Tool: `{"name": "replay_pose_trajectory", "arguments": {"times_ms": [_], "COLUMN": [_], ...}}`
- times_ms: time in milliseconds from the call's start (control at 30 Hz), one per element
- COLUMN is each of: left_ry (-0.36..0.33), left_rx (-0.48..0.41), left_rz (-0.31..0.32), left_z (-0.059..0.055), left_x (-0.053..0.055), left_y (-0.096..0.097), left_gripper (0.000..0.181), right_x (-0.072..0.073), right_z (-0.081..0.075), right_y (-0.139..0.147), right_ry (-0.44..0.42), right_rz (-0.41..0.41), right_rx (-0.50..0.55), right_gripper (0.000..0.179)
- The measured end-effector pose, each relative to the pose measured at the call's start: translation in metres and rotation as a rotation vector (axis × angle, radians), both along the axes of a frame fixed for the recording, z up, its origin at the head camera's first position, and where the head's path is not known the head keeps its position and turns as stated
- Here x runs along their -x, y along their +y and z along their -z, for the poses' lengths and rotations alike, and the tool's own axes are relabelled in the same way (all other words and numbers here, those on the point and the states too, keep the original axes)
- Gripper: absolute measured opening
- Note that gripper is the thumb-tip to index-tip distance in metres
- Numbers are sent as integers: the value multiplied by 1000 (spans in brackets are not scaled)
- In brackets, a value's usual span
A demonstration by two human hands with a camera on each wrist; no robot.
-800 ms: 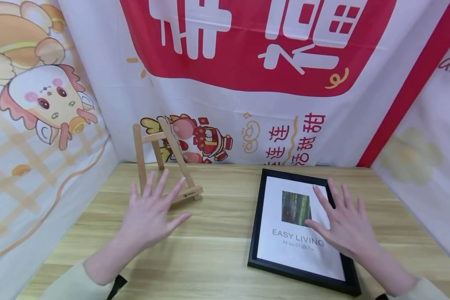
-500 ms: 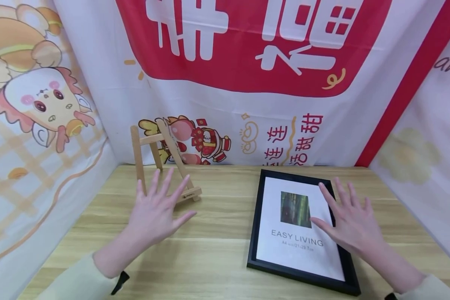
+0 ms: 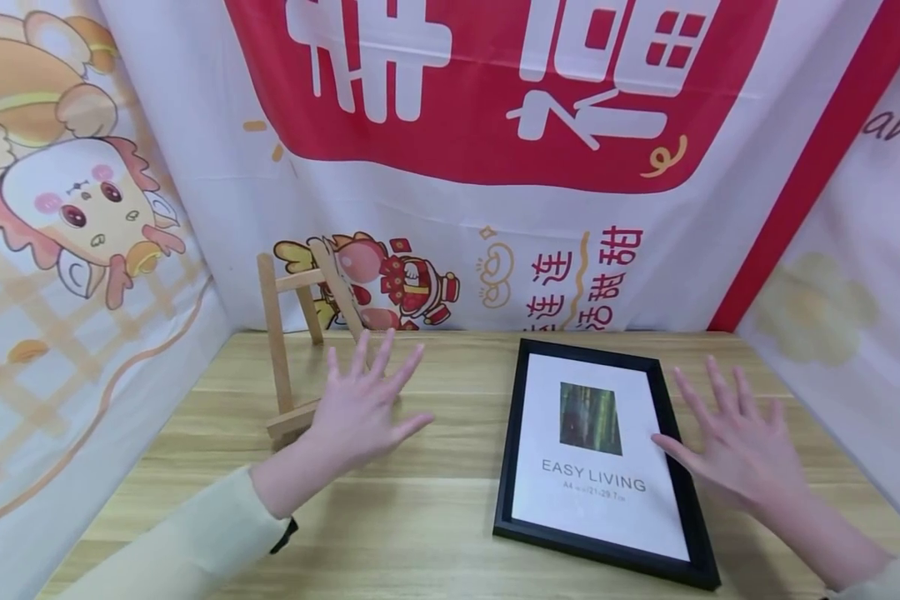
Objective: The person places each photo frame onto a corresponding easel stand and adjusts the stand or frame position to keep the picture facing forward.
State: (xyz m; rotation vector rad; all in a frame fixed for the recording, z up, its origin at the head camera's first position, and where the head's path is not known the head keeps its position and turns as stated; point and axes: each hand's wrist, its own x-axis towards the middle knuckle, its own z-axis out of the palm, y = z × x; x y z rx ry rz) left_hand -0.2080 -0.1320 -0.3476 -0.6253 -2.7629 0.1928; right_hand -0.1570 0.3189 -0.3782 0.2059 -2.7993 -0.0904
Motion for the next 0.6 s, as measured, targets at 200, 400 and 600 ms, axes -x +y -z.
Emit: {"name": "replay_pose_trajectory", "arguments": {"times_ms": [200, 400, 600], "left_ry": [-41, -120, -271], "left_rx": [41, 0, -71], "left_rz": [30, 82, 117], "left_z": [17, 38, 55], "left_x": [12, 23, 35], "left_y": [28, 52, 72], "left_gripper": [88, 92, 90], "right_x": [-2, -4, -4], "right_z": [8, 23, 36], "right_y": [7, 14, 20], "right_ry": [-28, -54, -135], "right_rz": [22, 26, 51], "right_rx": [12, 38, 109], "right_gripper": [99, 100, 98]}}
